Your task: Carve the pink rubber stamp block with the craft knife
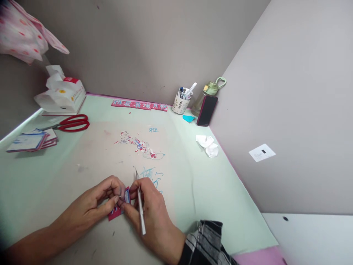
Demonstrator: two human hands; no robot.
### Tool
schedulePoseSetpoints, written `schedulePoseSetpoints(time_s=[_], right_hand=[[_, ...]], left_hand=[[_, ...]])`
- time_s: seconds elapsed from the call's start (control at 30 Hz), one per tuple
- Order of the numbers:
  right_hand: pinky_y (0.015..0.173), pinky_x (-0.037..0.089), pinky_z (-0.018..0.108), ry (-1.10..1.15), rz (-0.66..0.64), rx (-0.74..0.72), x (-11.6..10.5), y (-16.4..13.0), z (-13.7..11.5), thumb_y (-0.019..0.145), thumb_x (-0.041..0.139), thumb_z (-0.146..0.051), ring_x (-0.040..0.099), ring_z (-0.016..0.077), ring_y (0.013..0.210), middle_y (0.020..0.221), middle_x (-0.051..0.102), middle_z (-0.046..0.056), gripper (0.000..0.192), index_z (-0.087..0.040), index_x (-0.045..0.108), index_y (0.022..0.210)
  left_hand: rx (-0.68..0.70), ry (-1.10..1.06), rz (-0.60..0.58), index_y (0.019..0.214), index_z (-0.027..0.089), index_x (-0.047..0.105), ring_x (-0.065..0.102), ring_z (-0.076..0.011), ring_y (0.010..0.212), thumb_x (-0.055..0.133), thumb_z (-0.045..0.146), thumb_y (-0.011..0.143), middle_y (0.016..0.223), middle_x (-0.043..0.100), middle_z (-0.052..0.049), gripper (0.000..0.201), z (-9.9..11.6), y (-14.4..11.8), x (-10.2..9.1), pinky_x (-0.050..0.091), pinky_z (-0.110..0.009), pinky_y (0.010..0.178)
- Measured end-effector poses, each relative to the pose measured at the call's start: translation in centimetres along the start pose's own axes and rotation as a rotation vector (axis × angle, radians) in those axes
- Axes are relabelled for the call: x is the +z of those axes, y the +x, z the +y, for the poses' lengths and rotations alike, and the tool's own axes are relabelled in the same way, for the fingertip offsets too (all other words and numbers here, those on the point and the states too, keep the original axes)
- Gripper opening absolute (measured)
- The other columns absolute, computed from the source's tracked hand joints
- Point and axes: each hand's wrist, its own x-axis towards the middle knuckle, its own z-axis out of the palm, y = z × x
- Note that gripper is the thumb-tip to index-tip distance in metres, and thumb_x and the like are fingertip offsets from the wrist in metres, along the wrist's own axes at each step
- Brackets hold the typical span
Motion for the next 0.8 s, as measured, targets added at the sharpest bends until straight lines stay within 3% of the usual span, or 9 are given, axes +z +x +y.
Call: schedulePoseSetpoints(time_s=[0.17,0.37,0.57,0.67,0.8], right_hand=[[0.068,0.043,0.029,0.110,-0.050,0.000,-0.1,-0.1,0.3,0.089,0.069,-0.027,0.052,0.0152,0.074,0.085,0.057,-0.001,0.022,-0.023,0.051,0.099],[0.064,0.037,0.027,0.169,-0.122,-0.014,-0.2,-0.3,0.0,0.090,0.067,-0.021,0.043,0.0120,0.068,0.081,0.056,-0.004,0.018,-0.022,0.050,0.095],[0.062,0.035,0.025,0.208,-0.201,-0.035,0.2,-0.4,0.3,0.086,0.067,-0.013,0.041,0.0106,0.065,0.078,0.052,-0.007,0.021,-0.022,0.050,0.096],[0.060,0.033,0.025,0.292,-0.207,0.036,0.4,-0.5,0.2,0.085,0.071,-0.016,0.039,0.0110,0.065,0.075,0.049,-0.008,0.024,-0.023,0.049,0.093],[0.062,0.035,0.025,0.416,-0.179,0.103,0.4,-0.4,0.2,0.085,0.075,-0.020,0.043,0.0117,0.069,0.078,0.051,-0.006,0.027,-0.022,0.049,0.094]], left_hand=[[0.009,-0.057,-0.017,0.087,0.024,0.054,0.057,-0.0158,0.075,0.050,0.028,0.092,0.080,0.059,0.002,0.008,-0.2,-0.2,-0.2,0.048,-0.029,0.069],[-0.014,-0.404,-0.068,0.093,0.024,0.055,0.059,-0.0138,0.082,0.051,0.023,0.101,0.087,0.062,0.002,0.009,-0.9,-0.5,-0.5,0.049,-0.027,0.076],[-0.002,-0.626,-0.099,0.094,0.026,0.058,0.061,-0.0130,0.088,0.056,0.031,0.104,0.092,0.062,0.003,0.011,-0.9,-0.4,-0.6,0.051,-0.024,0.080],[-0.023,-0.678,-0.018,0.095,0.027,0.058,0.061,-0.0125,0.088,0.057,0.034,0.105,0.092,0.061,0.004,0.012,-0.9,-0.5,-1.0,0.052,-0.023,0.081],[-0.061,-0.574,0.158,0.095,0.028,0.059,0.062,-0.0128,0.093,0.059,0.037,0.104,0.094,0.060,0.004,0.013,-0.8,-0.7,-1.4,0.052,-0.022,0.084]])
